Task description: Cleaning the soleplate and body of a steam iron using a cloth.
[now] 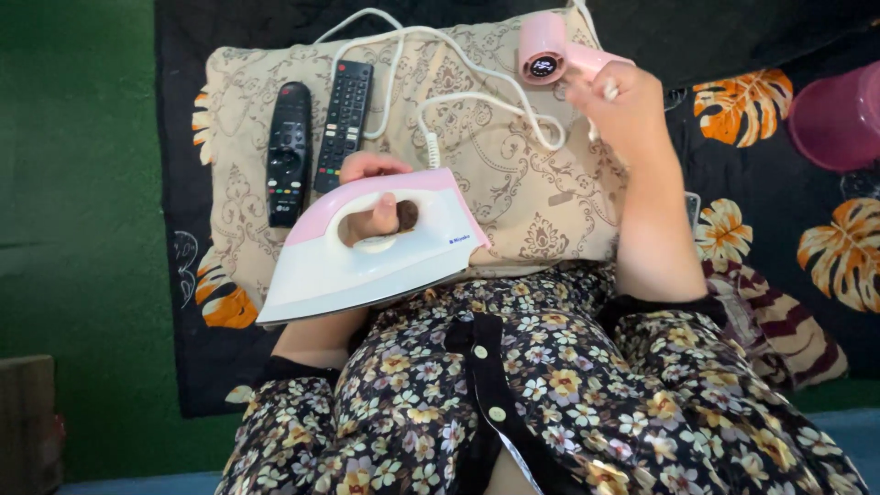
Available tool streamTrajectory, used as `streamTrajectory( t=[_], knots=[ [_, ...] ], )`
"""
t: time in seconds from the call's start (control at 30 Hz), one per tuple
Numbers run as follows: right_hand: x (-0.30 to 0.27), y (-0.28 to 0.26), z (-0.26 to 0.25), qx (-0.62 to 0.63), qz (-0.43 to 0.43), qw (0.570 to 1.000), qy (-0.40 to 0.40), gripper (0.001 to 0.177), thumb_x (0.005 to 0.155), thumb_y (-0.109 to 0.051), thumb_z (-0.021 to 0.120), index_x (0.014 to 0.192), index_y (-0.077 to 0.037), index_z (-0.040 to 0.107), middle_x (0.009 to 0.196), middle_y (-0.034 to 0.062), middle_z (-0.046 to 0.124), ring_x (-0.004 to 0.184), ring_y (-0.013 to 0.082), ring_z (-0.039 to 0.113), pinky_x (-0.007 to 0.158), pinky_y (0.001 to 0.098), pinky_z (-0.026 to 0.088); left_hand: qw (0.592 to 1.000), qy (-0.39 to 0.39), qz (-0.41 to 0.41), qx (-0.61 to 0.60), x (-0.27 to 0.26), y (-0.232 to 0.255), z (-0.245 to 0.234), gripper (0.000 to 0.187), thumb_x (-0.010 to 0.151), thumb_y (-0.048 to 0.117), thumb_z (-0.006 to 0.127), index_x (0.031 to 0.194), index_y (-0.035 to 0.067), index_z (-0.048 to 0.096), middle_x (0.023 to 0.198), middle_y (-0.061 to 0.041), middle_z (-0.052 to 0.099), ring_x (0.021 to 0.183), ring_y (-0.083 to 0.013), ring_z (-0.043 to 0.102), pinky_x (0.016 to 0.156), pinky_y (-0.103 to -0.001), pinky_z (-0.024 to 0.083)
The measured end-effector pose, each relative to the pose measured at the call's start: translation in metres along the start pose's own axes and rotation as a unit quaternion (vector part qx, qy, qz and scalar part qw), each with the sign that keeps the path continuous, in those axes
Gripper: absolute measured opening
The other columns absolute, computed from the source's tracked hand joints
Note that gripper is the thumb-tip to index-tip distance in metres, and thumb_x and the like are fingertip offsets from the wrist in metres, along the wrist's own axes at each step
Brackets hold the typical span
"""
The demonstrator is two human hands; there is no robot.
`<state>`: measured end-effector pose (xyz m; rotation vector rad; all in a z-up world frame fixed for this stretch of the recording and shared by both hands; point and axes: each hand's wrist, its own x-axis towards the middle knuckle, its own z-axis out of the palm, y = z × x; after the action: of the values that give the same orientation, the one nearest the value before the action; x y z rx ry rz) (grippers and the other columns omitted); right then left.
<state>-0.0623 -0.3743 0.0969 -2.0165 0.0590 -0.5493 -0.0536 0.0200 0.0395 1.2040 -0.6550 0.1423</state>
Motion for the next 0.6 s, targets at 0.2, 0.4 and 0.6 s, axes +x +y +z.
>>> streamTrajectory(
  t=[0.2,0.4,0.6],
  knots=[
    [0.008,-0.031,-0.01,-0.251,-0.035,0.929,-0.269,0.05,0.083,-0.035,0.084,0.122,-0.006,0.071,0.106,0.0167,0.073,0.094,0.0292,0.07,0.079,0.0373,0.053,1.0,0.01,0.003,0.025,-0.006,-0.012,-0.005,0.05,0.093,0.038,0.065,0.123,0.002,0.05,0.108,-0.013,0.062,0.091,-0.0172,0.058,0.084,-0.032,0.051],
    [0.017,-0.082,0.034,-0.399,-0.018,0.835,-0.379,0.058,0.079,-0.042,0.078,0.127,-0.012,0.067,0.107,0.0187,0.073,0.099,0.038,0.069,0.081,0.0484,0.053,0.999,0.024,0.014,0.035,-0.013,-0.009,-0.014,0.049,0.093,0.037,0.064,0.124,0.002,0.049,0.109,-0.014,0.062,0.091,-0.0178,0.057,0.085,-0.033,0.05],
    [0.049,-0.115,0.101,-0.366,-0.061,0.879,-0.299,0.035,0.087,-0.026,0.072,0.116,-0.009,0.063,0.091,0.0181,0.071,0.084,0.0392,0.069,0.073,0.05,0.053,0.998,0.036,0.018,0.04,-0.014,-0.002,-0.009,0.048,0.094,0.036,0.063,0.125,0.002,0.048,0.111,-0.014,0.062,0.092,-0.0181,0.058,0.086,-0.033,0.051]
  ],
)
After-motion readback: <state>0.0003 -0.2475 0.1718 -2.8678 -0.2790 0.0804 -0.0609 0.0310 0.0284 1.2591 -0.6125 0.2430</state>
